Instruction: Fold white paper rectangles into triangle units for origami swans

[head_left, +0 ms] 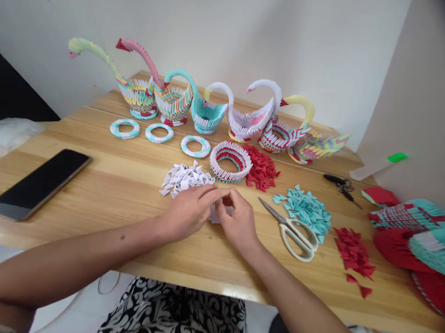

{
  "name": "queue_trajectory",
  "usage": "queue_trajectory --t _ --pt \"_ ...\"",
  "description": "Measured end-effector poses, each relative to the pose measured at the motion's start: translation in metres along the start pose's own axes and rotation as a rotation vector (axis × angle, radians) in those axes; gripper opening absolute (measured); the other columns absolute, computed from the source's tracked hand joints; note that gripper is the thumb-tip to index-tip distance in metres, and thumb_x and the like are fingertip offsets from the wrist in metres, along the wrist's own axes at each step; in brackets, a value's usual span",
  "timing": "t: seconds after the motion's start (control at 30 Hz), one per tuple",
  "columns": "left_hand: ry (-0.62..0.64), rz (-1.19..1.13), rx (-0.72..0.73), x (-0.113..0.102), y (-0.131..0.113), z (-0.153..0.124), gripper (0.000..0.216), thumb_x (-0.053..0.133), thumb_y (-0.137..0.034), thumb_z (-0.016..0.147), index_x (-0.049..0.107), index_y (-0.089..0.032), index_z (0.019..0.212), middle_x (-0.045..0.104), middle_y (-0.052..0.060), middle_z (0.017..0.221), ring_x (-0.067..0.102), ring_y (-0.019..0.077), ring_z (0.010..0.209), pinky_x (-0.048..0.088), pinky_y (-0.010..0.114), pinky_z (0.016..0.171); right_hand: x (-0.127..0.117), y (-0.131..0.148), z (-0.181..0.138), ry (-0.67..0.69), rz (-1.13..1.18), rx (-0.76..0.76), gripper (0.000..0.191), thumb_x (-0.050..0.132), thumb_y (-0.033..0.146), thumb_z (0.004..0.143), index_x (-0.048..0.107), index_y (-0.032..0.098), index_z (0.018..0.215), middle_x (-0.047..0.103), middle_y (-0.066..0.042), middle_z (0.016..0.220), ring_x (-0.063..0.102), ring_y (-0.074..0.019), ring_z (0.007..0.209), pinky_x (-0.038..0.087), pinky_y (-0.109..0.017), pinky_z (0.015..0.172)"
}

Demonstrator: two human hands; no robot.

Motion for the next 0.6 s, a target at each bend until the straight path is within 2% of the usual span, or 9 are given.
queue_trajectory --t 0.1,0.23,0.3,0.43,0.6 --pt "0.042 -0.053 -0.069 0.000 -0.001 0.002 0.040 0.046 -0.004 0.084 0.053 -0.018 0.121 0.066 0.009 0.104 0.065 0.0197 0.087 0.055 0.032 0.073 0.002 0.000 -0.001 -0.004 -0.005 0.003 0.006 0.050 0.017 0.083 0.054 0.020 0.079 0.059 0.000 0.075 0.054 -0.0161 0.070 0.042 -0.027 0.068" --pt "0.061 -0.175 -0.205 0.000 0.003 0.004 0.042 0.049 -0.006 0.083 0.052 -0.020 0.123 0.067 0.007 0.105 0.064 0.0191 0.091 0.054 0.033 0.079 0.002 0.000 0.000 0.011 0.088 0.021 0.007 0.052 0.016 0.082 0.058 0.020 0.082 0.063 0.000 0.078 0.057 -0.0153 0.071 0.044 -0.026 0.070" --pt "0.062 -0.248 -0.271 0.000 0.007 0.005 0.042 0.052 -0.006 0.081 0.053 -0.019 0.121 0.067 0.007 0.104 0.064 0.0179 0.088 0.053 0.032 0.081 0.000 -0.002 0.001 0.055 0.196 0.064 0.007 0.054 0.021 0.084 0.060 0.020 0.087 0.065 -0.001 0.083 0.059 -0.0150 0.073 0.045 -0.025 0.069" --pt "0.074 -0.428 -0.385 0.000 0.017 0.005 0.041 0.052 -0.007 0.079 0.052 -0.017 0.119 0.067 0.005 0.093 0.064 0.0149 0.080 0.053 0.029 0.076 -0.006 -0.008 0.005 0.129 0.402 0.163 0.022 0.052 0.035 0.089 0.063 0.020 0.101 0.065 -0.002 0.084 0.059 -0.0151 0.074 0.045 -0.024 0.066" --pt "0.069 -0.564 -0.439 0.002 0.022 0.002 0.037 0.052 -0.014 0.083 0.051 -0.017 0.119 0.064 0.003 0.090 0.063 0.0130 0.078 0.053 0.027 0.074 -0.002 -0.015 0.006 0.191 0.529 0.246 0.025 0.060 0.038 0.085 0.065 0.020 0.101 0.065 -0.001 0.079 0.058 -0.0138 0.068 0.045 -0.023 0.060"
Point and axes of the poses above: each hand's wrist, its own z-axis towards the middle knuckle, its own x-axis out of the palm, y = z × x, the point moved 3 cm from there along z, towards the middle knuckle
